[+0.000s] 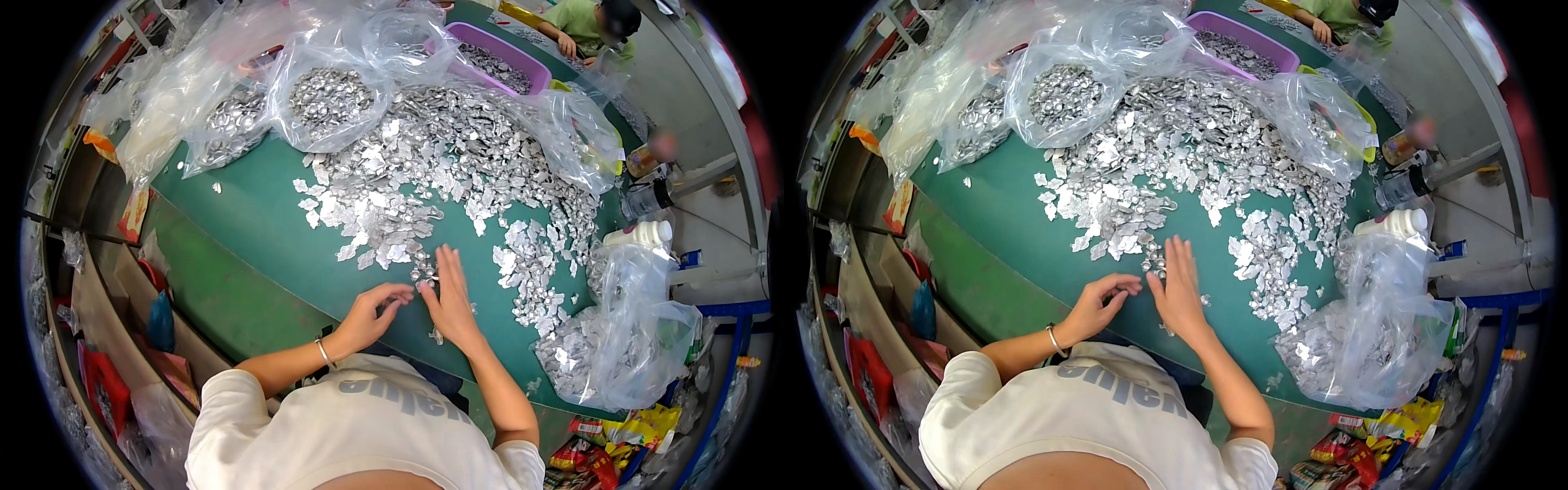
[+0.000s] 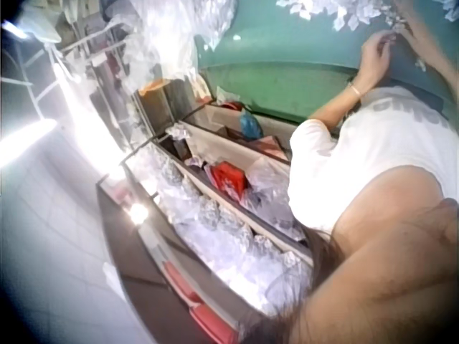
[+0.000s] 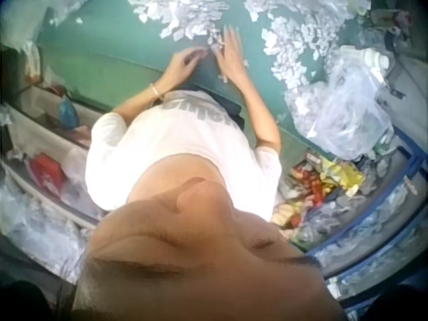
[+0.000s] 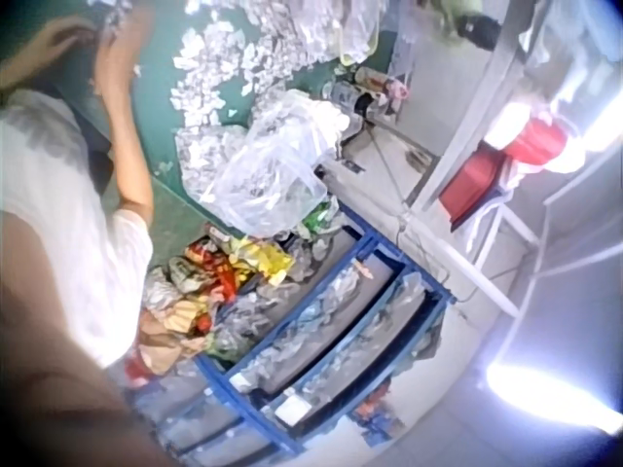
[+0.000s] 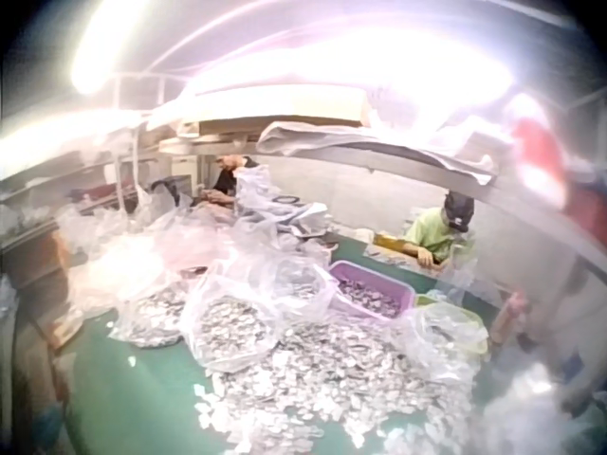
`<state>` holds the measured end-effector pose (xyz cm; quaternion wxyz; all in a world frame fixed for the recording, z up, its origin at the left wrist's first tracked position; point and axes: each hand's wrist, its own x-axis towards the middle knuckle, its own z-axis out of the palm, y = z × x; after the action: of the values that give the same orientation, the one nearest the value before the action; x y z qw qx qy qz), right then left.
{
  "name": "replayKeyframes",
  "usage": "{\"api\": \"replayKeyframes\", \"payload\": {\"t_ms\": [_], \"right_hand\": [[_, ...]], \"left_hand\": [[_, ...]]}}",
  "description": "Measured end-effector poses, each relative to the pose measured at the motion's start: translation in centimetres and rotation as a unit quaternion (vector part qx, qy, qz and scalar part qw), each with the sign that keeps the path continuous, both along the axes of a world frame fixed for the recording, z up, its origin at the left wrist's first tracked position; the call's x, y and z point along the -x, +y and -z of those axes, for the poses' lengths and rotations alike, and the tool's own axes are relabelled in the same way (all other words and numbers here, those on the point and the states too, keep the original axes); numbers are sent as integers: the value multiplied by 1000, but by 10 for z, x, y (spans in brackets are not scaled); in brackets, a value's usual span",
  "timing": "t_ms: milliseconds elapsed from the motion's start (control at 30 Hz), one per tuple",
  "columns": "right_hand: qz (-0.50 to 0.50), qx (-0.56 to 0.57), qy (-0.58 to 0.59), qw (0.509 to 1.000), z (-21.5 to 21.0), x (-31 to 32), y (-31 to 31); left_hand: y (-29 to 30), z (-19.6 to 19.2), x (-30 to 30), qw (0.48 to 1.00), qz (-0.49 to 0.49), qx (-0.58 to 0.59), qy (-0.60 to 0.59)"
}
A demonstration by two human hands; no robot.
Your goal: The person sorts small silver metal pieces on a green table by hand, picking them up individually or in small groups and placing them into clear plastic bags.
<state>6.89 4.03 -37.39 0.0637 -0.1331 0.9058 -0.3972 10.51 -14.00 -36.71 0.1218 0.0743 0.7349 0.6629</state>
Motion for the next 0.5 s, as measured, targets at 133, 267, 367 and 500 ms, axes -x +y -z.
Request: {"api": "replayKeyframes", "payload": {"t_ms": [133, 267, 367, 500], "right_hand": [[-23, -100, 44, 994, 13, -8, -21], [-10, -12, 23, 1000, 10, -13, -24], [-16, -49, 44, 998, 5, -10, -29], [-32, -68, 45, 996, 1, -29, -39]], "left_hand": [[-9, -3, -12, 997, 9, -65, -51], [-40, -3, -23, 950, 150, -170, -217], [-64, 15, -37, 880, 293, -187, -324], [-70, 58, -65, 819, 191, -250, -479]]}}
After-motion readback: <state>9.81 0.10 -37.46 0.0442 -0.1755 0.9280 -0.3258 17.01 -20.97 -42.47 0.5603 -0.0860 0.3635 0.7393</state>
